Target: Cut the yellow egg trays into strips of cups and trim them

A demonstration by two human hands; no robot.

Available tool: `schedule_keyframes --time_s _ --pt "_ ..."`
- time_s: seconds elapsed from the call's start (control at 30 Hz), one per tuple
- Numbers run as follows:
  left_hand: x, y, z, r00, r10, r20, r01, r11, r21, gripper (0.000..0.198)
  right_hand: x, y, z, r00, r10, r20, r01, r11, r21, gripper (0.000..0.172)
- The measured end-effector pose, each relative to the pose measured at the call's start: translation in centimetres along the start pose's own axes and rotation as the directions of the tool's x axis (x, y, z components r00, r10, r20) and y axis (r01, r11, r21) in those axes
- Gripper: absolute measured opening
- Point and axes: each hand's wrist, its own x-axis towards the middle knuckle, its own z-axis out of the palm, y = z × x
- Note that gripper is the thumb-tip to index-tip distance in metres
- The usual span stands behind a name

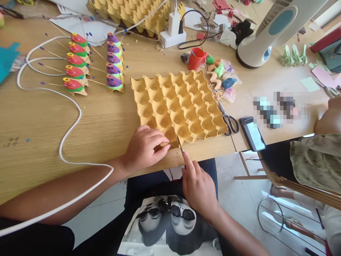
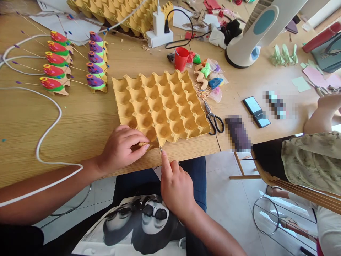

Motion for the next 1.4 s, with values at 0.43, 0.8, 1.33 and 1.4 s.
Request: schedule_keyframes --time_s 0.43,0.8,1.33,1.4 --pt "0.2 0.1 -0.1 1.0 -0.011 0.012 0.011 1.0 -0.005 0.013 0.4 -0.7 -1.7 0.984 0.049 0.172 -0.017 0.983 -0.182 0.089" --pt "0.1 0.1 0.1 0.999 -0.036 0.006 0.036 0.999 -0.031 0.017 0.1 -0.5 -3.2 0.994 0.004 0.114 0.013 0.988 -0.151 0.089" --pt "0.0 -0.3 0.1 1.0 -0.01 0.016 0.01 1.0 -0.028 0.019 1.5 -1.6 -4.0 0.984 0.039 0.174 0.008 0.965 -0.261 0.083" --pt "0.0 -0.3 0.1 1.0 -0.017 0.015 0.018 1.0 -0.019 0.018 1.7 -1.5 -4.0 0.983 0.033 0.181 0.014 0.968 -0.252 0.084"
